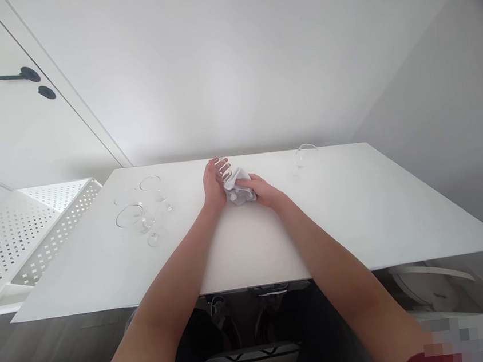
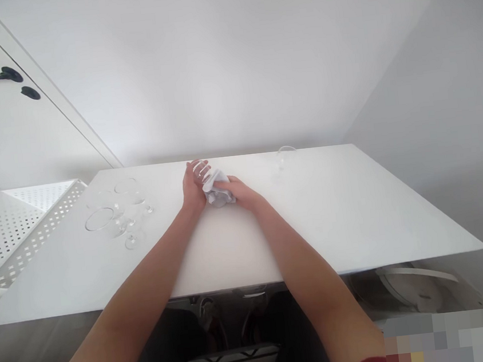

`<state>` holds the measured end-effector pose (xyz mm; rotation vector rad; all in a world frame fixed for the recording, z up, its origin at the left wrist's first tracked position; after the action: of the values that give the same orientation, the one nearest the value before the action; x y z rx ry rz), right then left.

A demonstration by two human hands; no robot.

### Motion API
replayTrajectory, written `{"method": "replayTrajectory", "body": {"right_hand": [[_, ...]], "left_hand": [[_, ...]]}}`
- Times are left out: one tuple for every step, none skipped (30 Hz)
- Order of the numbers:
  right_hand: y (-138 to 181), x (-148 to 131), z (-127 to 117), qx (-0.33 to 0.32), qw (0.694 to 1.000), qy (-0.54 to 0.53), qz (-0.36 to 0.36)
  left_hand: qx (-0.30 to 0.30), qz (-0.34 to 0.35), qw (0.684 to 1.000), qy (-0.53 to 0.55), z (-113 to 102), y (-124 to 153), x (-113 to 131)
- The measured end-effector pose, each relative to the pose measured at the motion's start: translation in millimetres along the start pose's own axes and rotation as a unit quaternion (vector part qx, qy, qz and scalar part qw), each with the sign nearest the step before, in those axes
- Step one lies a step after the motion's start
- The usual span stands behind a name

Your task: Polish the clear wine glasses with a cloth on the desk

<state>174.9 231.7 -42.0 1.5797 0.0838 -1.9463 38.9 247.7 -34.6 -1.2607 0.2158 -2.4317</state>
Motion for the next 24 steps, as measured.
{"method": "replayTrajectory", "body": {"right_hand": [[1,0,3,-0.018,1.0,-0.003,0.002],[1,1,6,-0.039,0.999,-0.011,0.003],[1,1,8,-0.053,0.998,-0.022,0.004],[0,2,9,-0.056,0.998,-0.033,0.003],[-1,3,7,-0.049,0.998,-0.04,0.001],[-3,4,6,-0.039,0.998,-0.039,-0.001],[-4,5,4,-0.032,0.999,-0.029,-0.002],[-6,5,2,-0.026,1.0,-0.012,-0.005],[-7,6,0,-0.02,1.0,0.008,-0.01],[-8,5,-1,-0.01,0.999,0.029,-0.02],[-9,5,-3,0.007,0.998,0.05,-0.036],[-9,3,-6,0.034,0.995,0.07,-0.058],[-8,1,-8,0.065,0.991,0.088,-0.081],[-7,-1,-9,0.092,0.985,0.104,-0.101],[-6,-3,-9,0.105,0.982,0.112,-0.113],[-5,-3,-8,0.098,0.982,0.11,-0.116],[-5,-3,-6,0.077,0.986,0.097,-0.109],[-5,-2,-3,0.047,0.992,0.074,-0.096],[-5,-2,-1,0.021,0.995,0.046,-0.081],[-4,-1,0,0.007,0.997,0.019,-0.069],[-4,-1,-1,0.009,0.998,0.0,-0.062],[-4,-2,-3,0.022,0.998,-0.007,-0.06],[-4,-2,-4,0.035,0.997,-0.002,-0.062],[-5,-2,-5,0.042,0.997,0.015,-0.067]], "left_hand": [[-0.002,-0.002,1.0,0.005,0,0,1],[-0.007,-0.005,1.0,0.006,1,1,2],[-0.014,-0.008,1.0,0.003,2,2,2],[-0.018,-0.009,1.0,0.001,3,3,3],[-0.021,-0.009,1.0,0.002,4,4,4],[-0.023,-0.009,1.0,0.007,5,4,4],[-0.027,-0.011,0.999,0.016,6,5,4],[-0.038,-0.015,0.999,0.027,8,6,4],[-0.052,-0.022,0.998,0.036,9,6,3],[-0.067,-0.032,0.996,0.041,11,7,2],[-0.081,-0.043,0.995,0.04,12,8,1],[-0.091,-0.053,0.994,0.034,12,9,-1],[-0.095,-0.061,0.993,0.025,12,9,-2],[-0.095,-0.064,0.993,0.016,12,9,-3],[-0.094,-0.064,0.994,0.011,11,9,-3],[-0.09,-0.062,0.994,0.009,11,8,-3],[-0.087,-0.058,0.994,0.012,10,8,-3],[-0.085,-0.055,0.995,0.018,10,7,-3],[-0.085,-0.054,0.995,0.025,10,7,-3],[-0.087,-0.055,0.994,0.032,11,6,-3],[-0.092,-0.055,0.994,0.036,11,6,-3],[-0.098,-0.055,0.993,0.036,12,6,-3],[-0.104,-0.056,0.992,0.033,13,7,-3],[-0.107,-0.057,0.992,0.028,14,7,-3]]}}
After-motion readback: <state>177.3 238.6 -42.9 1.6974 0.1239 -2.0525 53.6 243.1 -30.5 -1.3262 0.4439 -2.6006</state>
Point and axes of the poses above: each hand's wrist, its own y-axis away from the middle knuckle, its own z-axis out of the palm, x = y × z, the point moved 5 cm from there along -y, towards the middle knuckle, and after that the axes turned 11 degrees about z, right-handed, at the moved point
